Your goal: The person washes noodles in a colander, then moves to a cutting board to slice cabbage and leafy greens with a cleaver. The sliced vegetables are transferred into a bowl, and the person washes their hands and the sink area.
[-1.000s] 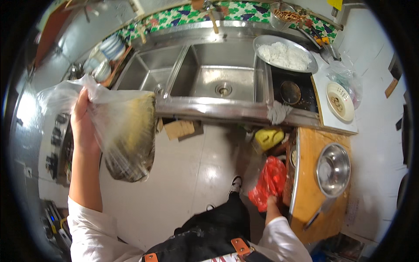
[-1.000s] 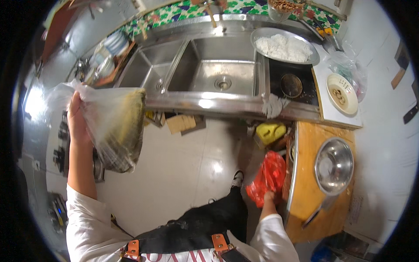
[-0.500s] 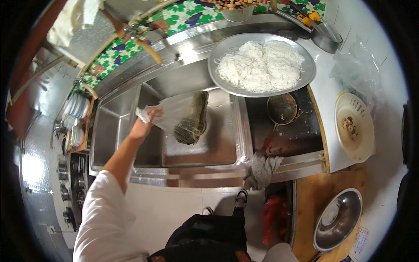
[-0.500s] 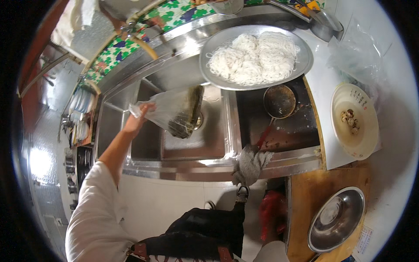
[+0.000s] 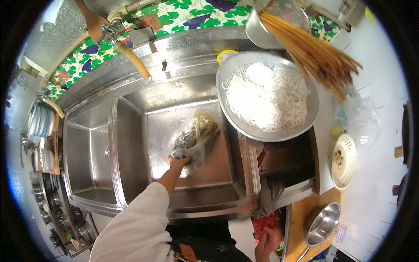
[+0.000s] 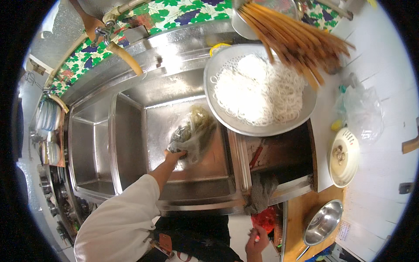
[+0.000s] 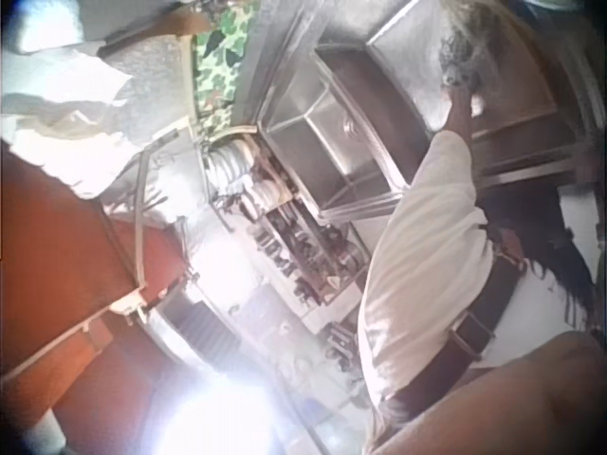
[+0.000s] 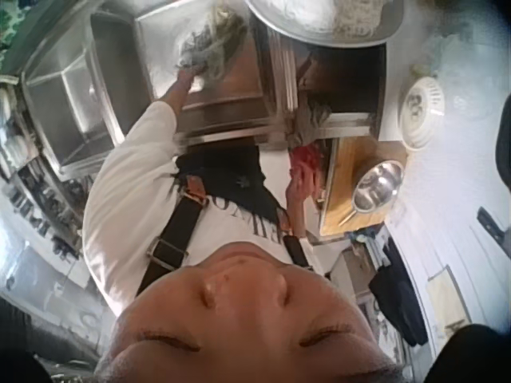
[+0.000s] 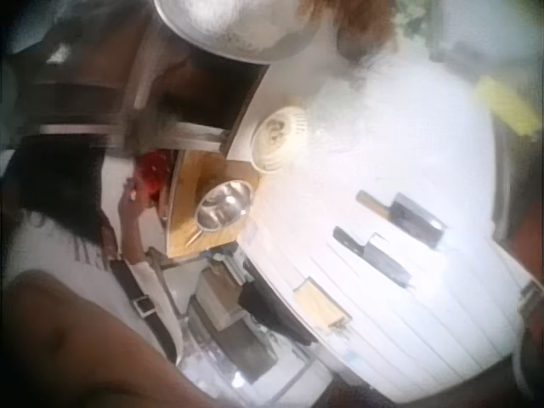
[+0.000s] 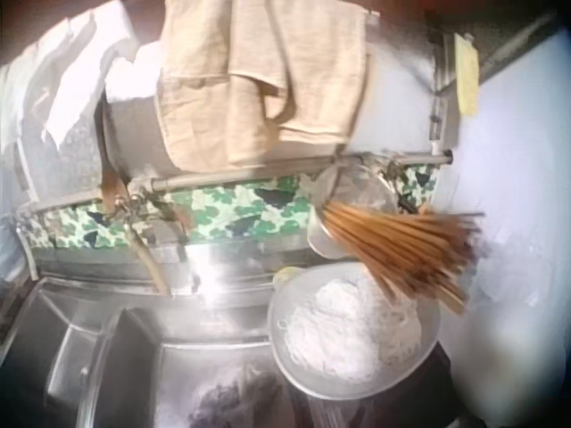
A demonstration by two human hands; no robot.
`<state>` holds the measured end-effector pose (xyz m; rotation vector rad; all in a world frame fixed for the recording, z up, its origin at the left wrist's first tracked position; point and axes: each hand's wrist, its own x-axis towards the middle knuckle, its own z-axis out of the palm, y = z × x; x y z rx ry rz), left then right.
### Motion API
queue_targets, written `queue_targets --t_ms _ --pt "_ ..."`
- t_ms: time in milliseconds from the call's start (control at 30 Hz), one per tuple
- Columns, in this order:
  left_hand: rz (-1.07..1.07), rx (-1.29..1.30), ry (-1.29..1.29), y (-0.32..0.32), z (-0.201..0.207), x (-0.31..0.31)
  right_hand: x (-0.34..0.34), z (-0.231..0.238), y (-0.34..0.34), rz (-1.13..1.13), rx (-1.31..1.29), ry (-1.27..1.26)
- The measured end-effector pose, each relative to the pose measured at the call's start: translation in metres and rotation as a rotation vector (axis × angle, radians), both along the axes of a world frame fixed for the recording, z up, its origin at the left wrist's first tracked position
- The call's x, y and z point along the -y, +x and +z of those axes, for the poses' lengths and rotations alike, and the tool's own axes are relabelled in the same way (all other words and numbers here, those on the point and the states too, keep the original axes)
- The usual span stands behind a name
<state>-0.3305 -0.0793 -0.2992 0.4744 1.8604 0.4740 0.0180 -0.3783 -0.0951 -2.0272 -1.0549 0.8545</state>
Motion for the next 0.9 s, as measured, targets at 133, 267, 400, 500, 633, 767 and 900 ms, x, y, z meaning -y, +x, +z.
queue_targets --t_ms 133,267,400,500,633,767,900 --pt "0.116 0.359 -0.185 -0.002 0.054 -0.002 -0.167 0.005 -0.076 0.13 -0.542 0.182" --pt "0.408 0.791 -0.117 -0.028 0.103 -0.015 -0.307 -0.063 -0.164 -0.305 -0.898 -0.032" --pt "0.63 1.135 -0.174 -0.083 0.109 -0.023 -0.362 -0.131 -0.204 -0.392 -1.163 -0.532" --pt "0.791 0.954 -0.13 -0.098 0.099 -0.003 -0.381 -0.184 -0.222 -0.104 -0.921 -0.525" --pt "0.101 0.315 0.1 -0.101 0.08 0.012 -0.385 -0.211 -0.231 0.058 -0.82 -0.571" --pt "-0.248 -0.432 0.432 -0.097 0.058 -0.013 -0.39 -0.178 -0.238 0.018 -0.839 -0.249" --pt "-0.661 -0.507 0.351 -0.107 0.07 -0.046 -0.403 -0.118 -0.248 -0.186 -1.253 -0.141"
